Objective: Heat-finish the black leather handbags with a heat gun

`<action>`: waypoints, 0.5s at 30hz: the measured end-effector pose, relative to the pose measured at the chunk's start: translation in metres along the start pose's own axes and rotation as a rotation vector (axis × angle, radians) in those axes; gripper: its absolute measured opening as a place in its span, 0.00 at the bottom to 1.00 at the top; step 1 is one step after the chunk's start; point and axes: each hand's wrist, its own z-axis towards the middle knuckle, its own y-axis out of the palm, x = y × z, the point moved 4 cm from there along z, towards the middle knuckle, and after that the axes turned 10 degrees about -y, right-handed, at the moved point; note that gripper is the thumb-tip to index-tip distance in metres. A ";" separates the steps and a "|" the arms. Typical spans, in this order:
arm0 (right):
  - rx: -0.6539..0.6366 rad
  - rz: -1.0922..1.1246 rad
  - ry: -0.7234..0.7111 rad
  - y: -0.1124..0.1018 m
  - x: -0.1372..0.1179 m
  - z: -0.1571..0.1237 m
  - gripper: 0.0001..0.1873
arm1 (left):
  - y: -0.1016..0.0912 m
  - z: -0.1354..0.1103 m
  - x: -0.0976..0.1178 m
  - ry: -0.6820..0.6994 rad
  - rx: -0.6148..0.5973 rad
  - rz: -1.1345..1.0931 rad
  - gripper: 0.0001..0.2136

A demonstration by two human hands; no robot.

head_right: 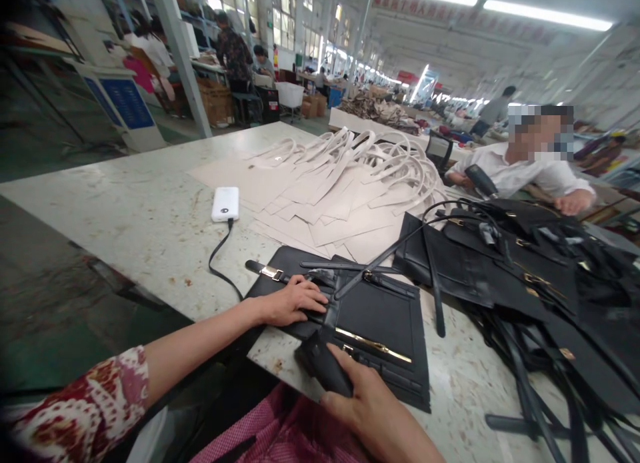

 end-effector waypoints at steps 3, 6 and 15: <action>-0.029 -0.099 -0.028 0.006 -0.007 0.007 0.29 | 0.002 -0.002 -0.001 -0.004 0.024 -0.023 0.18; -0.083 -0.107 -0.055 0.006 -0.001 0.002 0.31 | 0.002 -0.003 -0.002 -0.002 0.040 -0.032 0.18; 0.036 -0.072 -0.093 0.023 0.001 0.014 0.31 | 0.006 -0.003 -0.005 -0.012 0.053 -0.044 0.17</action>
